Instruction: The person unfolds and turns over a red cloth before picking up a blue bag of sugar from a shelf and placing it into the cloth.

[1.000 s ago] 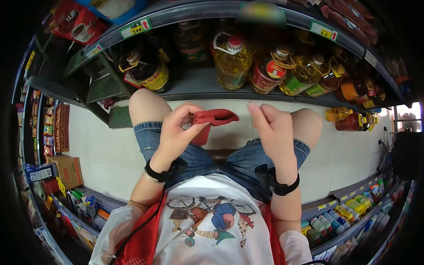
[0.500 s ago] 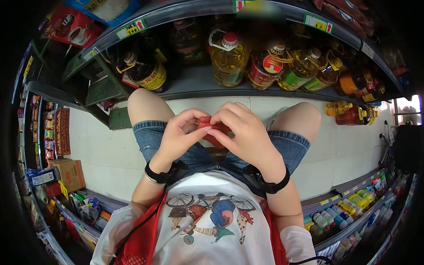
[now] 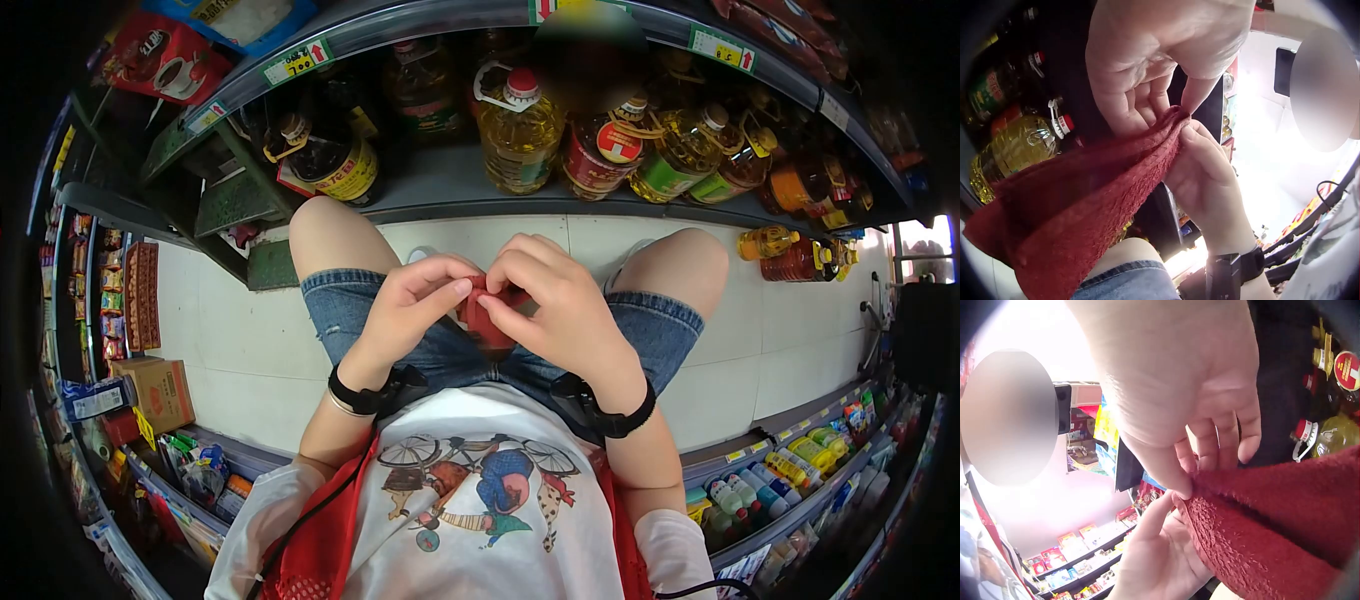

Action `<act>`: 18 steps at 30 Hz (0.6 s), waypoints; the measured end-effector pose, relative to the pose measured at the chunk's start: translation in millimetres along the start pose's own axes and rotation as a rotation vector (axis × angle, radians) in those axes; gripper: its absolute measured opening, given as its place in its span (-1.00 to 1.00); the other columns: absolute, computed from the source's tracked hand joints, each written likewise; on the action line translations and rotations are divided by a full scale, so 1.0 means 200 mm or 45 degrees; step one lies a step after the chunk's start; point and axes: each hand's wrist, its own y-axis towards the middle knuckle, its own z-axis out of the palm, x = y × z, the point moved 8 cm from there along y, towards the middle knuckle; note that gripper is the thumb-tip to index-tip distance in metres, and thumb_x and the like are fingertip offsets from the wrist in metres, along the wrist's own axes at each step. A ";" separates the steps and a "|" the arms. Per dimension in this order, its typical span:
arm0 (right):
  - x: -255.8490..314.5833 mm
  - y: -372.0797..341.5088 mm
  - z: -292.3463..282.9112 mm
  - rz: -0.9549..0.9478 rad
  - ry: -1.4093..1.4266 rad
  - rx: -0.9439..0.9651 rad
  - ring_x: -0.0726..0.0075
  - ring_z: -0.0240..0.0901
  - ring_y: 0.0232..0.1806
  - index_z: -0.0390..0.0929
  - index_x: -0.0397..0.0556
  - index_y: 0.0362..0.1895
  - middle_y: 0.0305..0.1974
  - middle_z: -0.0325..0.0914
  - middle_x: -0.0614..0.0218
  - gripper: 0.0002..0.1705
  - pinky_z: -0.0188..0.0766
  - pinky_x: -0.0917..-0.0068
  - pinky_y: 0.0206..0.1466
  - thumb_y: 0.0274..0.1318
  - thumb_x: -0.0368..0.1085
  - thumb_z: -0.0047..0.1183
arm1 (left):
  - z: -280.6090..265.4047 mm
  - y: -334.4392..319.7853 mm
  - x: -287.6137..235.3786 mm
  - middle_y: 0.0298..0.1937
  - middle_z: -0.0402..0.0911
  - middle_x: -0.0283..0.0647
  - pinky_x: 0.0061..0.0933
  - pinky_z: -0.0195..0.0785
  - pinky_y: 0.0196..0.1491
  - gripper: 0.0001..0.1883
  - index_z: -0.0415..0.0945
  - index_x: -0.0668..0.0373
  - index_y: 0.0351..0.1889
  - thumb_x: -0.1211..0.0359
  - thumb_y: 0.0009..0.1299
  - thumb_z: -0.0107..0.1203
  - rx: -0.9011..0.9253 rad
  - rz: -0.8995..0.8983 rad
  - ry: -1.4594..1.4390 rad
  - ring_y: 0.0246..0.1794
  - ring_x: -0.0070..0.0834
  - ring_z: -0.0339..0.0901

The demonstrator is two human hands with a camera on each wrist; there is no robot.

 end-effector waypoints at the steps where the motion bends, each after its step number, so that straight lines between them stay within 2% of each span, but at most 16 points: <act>1: 0.00 0.00 0.00 0.010 0.023 0.004 0.11 0.46 -0.27 0.49 -0.09 -0.35 -0.35 0.47 0.27 -0.78 0.44 0.28 -0.22 0.01 -0.44 0.33 | 0.00 0.00 -0.01 -0.01 0.66 -0.27 -0.55 0.47 0.03 -0.80 0.61 0.37 0.02 0.43 0.64 0.02 0.006 0.046 0.012 -0.07 -0.59 0.58; 11: -0.02 -0.01 0.00 0.026 0.016 -0.037 0.11 0.48 -0.27 0.50 -0.10 -0.33 -0.35 0.49 0.26 -0.81 0.45 0.26 -0.18 0.03 -0.46 0.29 | 0.00 0.01 -0.03 -0.02 0.68 -0.22 -0.56 0.49 -0.03 -0.79 0.63 0.42 0.01 0.46 0.64 0.02 -0.055 0.138 0.156 -0.10 -0.59 0.60; 13: -0.02 -0.01 0.01 0.037 0.034 -0.046 0.12 0.48 -0.27 0.51 -0.10 -0.32 -0.35 0.49 0.26 -0.82 0.46 0.27 -0.18 0.03 -0.46 0.29 | 0.00 0.01 -0.05 -0.11 0.70 -0.27 -0.55 0.44 0.01 -0.79 0.64 0.40 -0.02 0.40 0.61 0.09 -0.081 0.142 0.157 -0.11 -0.61 0.57; 17: -0.02 -0.01 0.01 0.023 -0.002 -0.050 0.16 0.49 -0.27 0.54 -0.10 -0.30 -0.35 0.50 0.27 -0.82 0.46 0.30 -0.19 0.04 -0.44 0.31 | -0.01 0.01 -0.04 -0.09 0.70 -0.24 -0.54 0.45 0.00 -0.78 0.64 0.40 -0.02 0.39 0.60 0.10 -0.083 0.111 0.179 -0.12 -0.60 0.58; 18: -0.02 -0.01 0.01 0.023 -0.003 -0.050 0.16 0.49 -0.27 0.54 -0.10 -0.30 -0.35 0.50 0.27 -0.82 0.46 0.30 -0.19 0.04 -0.44 0.31 | 0.00 0.01 -0.06 -0.08 0.70 -0.24 -0.53 0.46 -0.01 -0.78 0.64 0.40 0.00 0.39 0.59 0.13 -0.073 0.166 0.194 -0.12 -0.59 0.58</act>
